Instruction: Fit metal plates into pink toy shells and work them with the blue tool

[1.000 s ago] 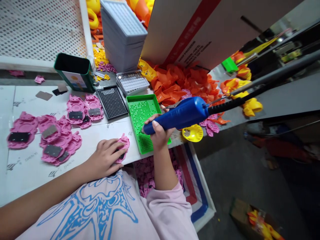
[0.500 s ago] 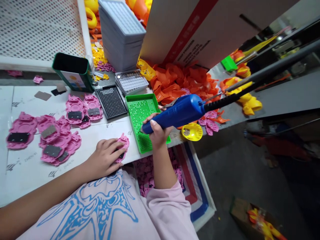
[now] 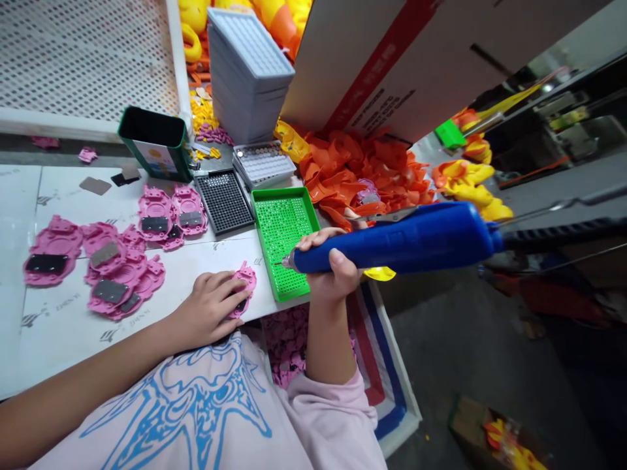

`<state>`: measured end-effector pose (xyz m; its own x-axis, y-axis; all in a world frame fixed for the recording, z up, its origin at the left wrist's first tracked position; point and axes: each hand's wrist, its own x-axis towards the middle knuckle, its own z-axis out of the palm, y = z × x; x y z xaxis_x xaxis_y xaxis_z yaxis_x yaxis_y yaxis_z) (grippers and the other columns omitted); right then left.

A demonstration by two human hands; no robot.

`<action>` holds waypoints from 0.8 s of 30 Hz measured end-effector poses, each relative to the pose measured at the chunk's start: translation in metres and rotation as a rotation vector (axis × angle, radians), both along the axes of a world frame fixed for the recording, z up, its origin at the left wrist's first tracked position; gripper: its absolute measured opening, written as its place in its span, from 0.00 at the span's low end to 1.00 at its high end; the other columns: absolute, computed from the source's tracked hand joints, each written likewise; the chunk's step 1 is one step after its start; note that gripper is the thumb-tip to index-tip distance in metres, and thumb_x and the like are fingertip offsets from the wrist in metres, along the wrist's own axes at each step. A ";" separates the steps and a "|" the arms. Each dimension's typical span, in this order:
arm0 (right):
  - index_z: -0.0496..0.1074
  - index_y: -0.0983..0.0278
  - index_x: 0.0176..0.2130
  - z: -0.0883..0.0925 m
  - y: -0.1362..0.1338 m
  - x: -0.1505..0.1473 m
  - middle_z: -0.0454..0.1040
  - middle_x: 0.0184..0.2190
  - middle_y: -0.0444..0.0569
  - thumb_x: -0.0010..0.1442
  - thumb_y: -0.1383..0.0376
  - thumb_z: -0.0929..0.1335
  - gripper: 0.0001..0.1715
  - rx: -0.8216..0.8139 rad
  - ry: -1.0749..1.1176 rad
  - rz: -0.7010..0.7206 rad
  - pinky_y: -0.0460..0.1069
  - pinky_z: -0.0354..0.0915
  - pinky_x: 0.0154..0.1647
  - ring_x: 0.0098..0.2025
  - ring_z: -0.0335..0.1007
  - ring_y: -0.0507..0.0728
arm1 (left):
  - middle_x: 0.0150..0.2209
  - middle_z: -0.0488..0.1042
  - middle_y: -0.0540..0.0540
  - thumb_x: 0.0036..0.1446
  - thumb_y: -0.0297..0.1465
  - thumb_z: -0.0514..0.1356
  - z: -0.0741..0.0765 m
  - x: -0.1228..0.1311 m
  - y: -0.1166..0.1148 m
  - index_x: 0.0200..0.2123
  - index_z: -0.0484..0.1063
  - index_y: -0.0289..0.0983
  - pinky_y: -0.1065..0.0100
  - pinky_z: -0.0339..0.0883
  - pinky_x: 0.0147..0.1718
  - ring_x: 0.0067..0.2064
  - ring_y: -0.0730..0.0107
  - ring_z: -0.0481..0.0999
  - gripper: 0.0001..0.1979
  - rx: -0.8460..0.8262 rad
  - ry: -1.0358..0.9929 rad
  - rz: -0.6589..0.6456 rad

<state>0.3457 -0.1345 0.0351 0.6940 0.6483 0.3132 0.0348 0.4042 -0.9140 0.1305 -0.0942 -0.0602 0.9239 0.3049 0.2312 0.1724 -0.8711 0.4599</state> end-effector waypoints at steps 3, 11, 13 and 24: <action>0.68 0.58 0.28 0.000 0.000 -0.011 0.63 0.21 0.41 0.48 0.54 0.66 0.11 -0.002 0.004 0.083 0.50 0.66 0.24 0.21 0.64 0.52 | 0.52 0.73 0.40 0.60 0.38 0.59 0.001 0.001 0.000 0.53 0.71 0.36 0.51 0.52 0.51 0.56 0.49 0.64 0.19 -0.006 -0.003 0.002; 0.66 0.59 0.31 -0.028 0.006 -0.031 0.67 0.23 0.40 0.45 0.55 0.71 0.15 -0.047 0.162 0.146 0.52 0.69 0.29 0.23 0.67 0.52 | 0.51 0.73 0.41 0.60 0.35 0.58 0.002 0.001 0.000 0.54 0.70 0.37 0.51 0.51 0.52 0.57 0.50 0.63 0.19 -0.045 0.022 -0.004; 0.66 0.58 0.35 -0.031 0.007 -0.031 0.68 0.23 0.39 0.46 0.56 0.71 0.17 -0.041 0.175 0.158 0.52 0.69 0.29 0.23 0.67 0.52 | 0.51 0.73 0.41 0.60 0.35 0.59 0.002 0.001 -0.001 0.54 0.69 0.37 0.51 0.51 0.52 0.57 0.50 0.63 0.19 -0.048 0.017 -0.004; 0.65 0.56 0.39 -0.038 0.008 -0.031 0.67 0.24 0.38 0.47 0.55 0.70 0.19 -0.066 0.128 0.157 0.52 0.69 0.29 0.24 0.67 0.52 | 0.50 0.74 0.42 0.59 0.34 0.59 0.002 0.002 -0.001 0.54 0.70 0.37 0.51 0.51 0.51 0.58 0.50 0.62 0.20 -0.055 0.038 -0.008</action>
<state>0.3146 -0.1268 -0.0027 0.6139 0.7682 0.1817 -0.1426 0.3343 -0.9316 0.1322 -0.0947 -0.0578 0.9341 0.3090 0.1788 0.1840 -0.8458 0.5007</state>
